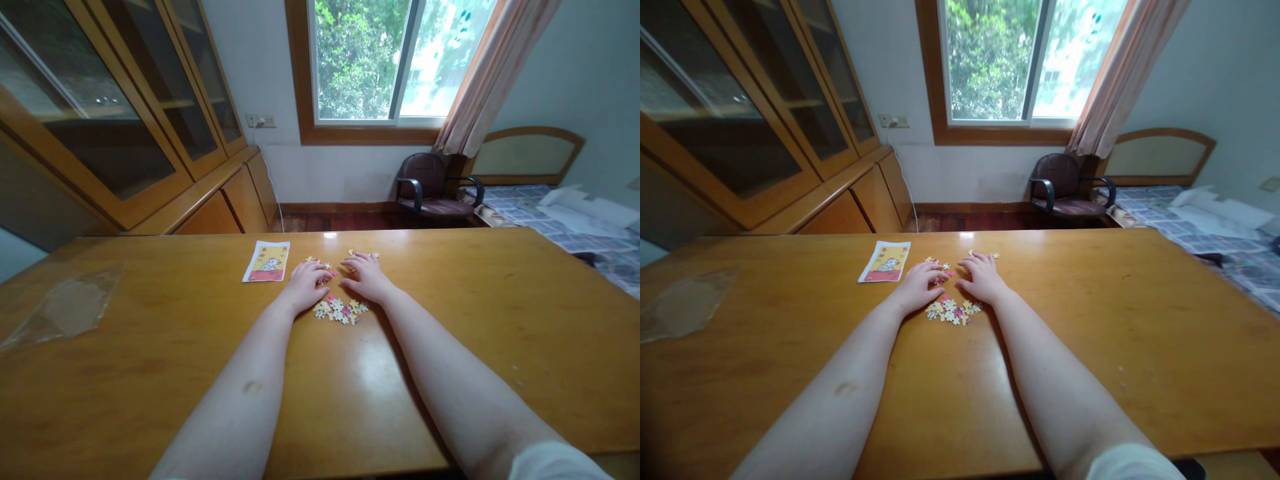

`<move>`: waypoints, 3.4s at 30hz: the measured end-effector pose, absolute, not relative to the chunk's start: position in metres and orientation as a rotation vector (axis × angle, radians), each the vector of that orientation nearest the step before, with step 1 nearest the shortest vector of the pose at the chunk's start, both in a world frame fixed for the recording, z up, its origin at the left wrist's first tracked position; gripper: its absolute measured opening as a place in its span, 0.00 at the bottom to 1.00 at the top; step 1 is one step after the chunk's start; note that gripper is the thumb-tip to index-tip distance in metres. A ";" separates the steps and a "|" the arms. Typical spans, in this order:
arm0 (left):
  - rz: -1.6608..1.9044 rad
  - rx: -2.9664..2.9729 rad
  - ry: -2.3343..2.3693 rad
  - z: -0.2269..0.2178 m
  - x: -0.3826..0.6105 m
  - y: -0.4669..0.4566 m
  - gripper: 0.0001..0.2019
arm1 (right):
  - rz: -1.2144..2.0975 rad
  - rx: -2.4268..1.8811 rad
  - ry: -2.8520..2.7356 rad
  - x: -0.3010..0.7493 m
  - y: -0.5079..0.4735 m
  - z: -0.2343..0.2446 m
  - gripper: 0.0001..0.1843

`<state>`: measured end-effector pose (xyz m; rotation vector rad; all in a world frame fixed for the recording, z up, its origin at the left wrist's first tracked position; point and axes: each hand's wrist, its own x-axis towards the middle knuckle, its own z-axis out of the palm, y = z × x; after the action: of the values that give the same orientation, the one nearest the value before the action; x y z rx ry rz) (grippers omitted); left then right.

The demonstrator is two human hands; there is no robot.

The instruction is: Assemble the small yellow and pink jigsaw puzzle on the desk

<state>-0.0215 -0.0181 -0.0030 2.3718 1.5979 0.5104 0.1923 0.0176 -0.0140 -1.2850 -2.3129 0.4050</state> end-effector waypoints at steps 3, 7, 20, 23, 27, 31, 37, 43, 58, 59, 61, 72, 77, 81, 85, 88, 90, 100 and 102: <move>0.597 2.361 1.623 -0.006 -0.023 -0.015 0.11 | 0.433 -1.196 -2.358 0.192 0.017 -0.012 0.13; 0.684 2.321 1.650 -0.008 -0.024 -0.014 0.12 | 0.567 -0.999 -2.498 0.189 0.011 -0.007 0.14; 0.628 2.359 1.576 -0.005 -0.024 -0.016 0.13 | 0.371 -1.345 -2.283 0.193 0.019 -0.014 0.14; 0.511 2.397 1.423 0.000 -0.020 -0.021 0.13 | 0.279 -1.461 -2.158 0.193 0.022 -0.017 0.13; 0.384 2.375 1.390 0.006 -0.016 -0.027 0.13 | 0.255 -1.420 -2.084 0.193 0.023 -0.019 0.13; 0.382 2.373 1.448 0.006 -0.017 -0.025 0.15 | 0.280 -1.339 -2.096 0.192 0.023 -0.020 0.10; 0.470 2.390 1.257 0.005 -0.018 -0.025 0.12 | 0.301 -1.144 -2.154 0.193 0.024 -0.021 0.09; 0.470 2.356 1.302 0.001 -0.018 -0.022 0.19 | 0.301 -1.172 -2.131 0.194 0.026 -0.023 0.10; 0.544 2.412 1.386 0.000 -0.018 -0.025 0.13 | 0.433 -0.965 -2.309 0.194 0.019 -0.013 0.05; 0.532 2.416 1.386 -0.001 -0.018 -0.024 0.12 | 0.471 -0.923 -2.351 0.193 0.018 -0.013 0.05; 0.523 2.420 1.392 -0.001 -0.018 -0.023 0.12 | 0.527 -0.870 -2.420 0.193 0.017 -0.012 0.08; 0.619 2.417 1.416 -0.008 -0.021 -0.014 0.09 | 0.492 -0.953 -2.395 0.191 0.021 -0.014 0.09; 0.659 2.388 1.461 -0.010 -0.022 -0.011 0.10 | 0.456 -0.987 -2.379 0.190 0.023 -0.017 0.08; 0.680 2.357 1.521 -0.011 -0.022 -0.011 0.10 | 0.397 -1.028 -2.372 0.191 0.022 -0.018 0.08; 0.718 2.325 1.555 -0.009 -0.022 -0.012 0.12 | 0.390 -1.045 -2.331 0.192 0.021 -0.017 0.07; 0.704 2.313 1.584 -0.005 -0.022 -0.013 0.13 | 0.407 -1.025 -2.330 0.192 0.020 -0.016 0.07; 0.692 2.307 1.599 -0.004 -0.022 -0.014 0.14 | 0.407 -1.005 -2.348 0.193 0.019 -0.015 0.08; 0.592 2.354 1.572 -0.006 -0.022 -0.014 0.16 | 0.458 -0.996 -2.398 0.193 0.018 -0.012 0.12; 0.607 2.333 1.619 -0.005 -0.022 -0.014 0.15 | 0.459 -1.028 -2.402 0.193 0.018 -0.013 0.10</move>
<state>-0.0221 -0.0136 -0.0051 2.3330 1.6192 0.6074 0.1930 0.0180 -0.0127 -1.0280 -2.4022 0.4594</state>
